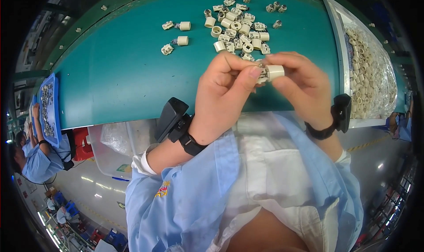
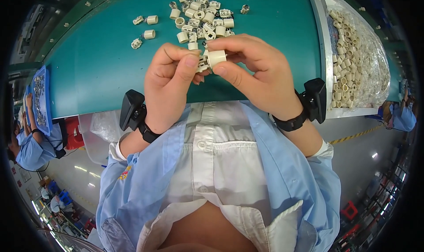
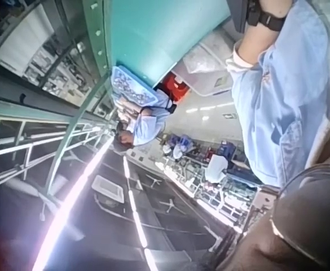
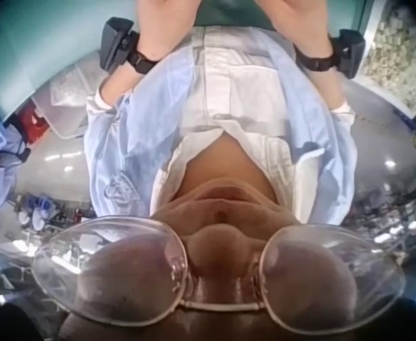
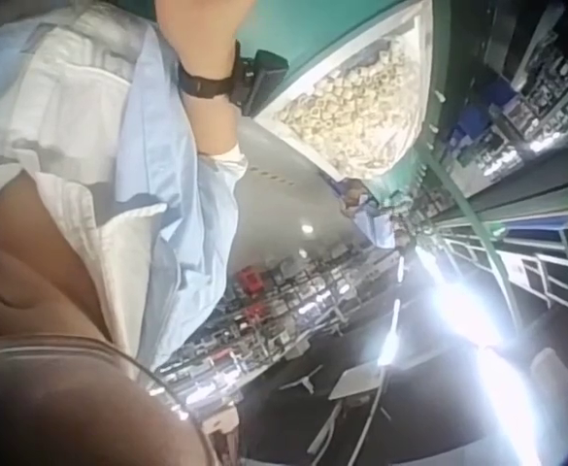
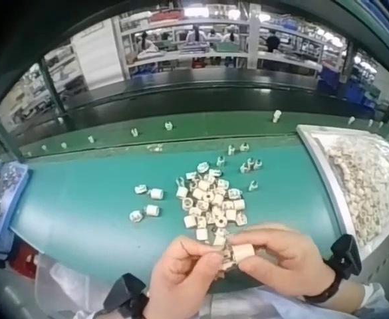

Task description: The person picks up a white plastic housing and a metal component, fits the metal component into the housing, and presses a white plastic cap onto the assembly. The completed unit is then placed onto a conveyor belt before the person reaches for more parts.

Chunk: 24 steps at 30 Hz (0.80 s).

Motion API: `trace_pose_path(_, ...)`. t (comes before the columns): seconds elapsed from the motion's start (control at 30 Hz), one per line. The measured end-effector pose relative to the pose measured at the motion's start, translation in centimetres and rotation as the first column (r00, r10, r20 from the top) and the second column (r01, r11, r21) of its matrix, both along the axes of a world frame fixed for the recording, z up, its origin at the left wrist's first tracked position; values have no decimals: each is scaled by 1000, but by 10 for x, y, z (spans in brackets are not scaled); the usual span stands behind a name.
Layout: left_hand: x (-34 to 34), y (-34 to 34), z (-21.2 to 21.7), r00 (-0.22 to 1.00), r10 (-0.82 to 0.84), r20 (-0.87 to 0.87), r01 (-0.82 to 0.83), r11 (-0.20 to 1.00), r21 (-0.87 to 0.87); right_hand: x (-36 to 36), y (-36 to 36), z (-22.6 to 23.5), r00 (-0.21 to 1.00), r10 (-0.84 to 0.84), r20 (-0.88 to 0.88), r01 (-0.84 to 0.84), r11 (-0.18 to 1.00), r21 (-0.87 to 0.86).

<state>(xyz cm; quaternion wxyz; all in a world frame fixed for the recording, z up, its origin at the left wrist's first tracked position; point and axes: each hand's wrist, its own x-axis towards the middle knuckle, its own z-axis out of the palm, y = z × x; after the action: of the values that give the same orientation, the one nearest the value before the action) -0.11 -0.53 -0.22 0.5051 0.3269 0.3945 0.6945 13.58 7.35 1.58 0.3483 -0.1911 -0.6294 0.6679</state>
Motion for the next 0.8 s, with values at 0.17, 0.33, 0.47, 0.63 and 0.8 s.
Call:
trace_pose_path(0.17,-5,0,-4,996,-4,-84,8,999,49,-2,8,6,955,7,298,-137,897,420)
trace_pose_path(0.33,-10,3,-3,988,-10,-153,21,998,67,-8,15,10,937,27,347,-196,867,459)
trace_pose_path(0.47,-19,13,2,991,-47,-123,58,995,83,-13,26,20,933,35,358,-208,863,459)
trace_pose_path(0.63,-41,25,0,992,-1,-124,10,997,74,-44,69,43,958,-114,261,-31,869,494)
trace_pose_path(0.8,-45,41,5,999,-9,-50,12,999,49,-82,205,51,724,-538,432,-57,578,814)
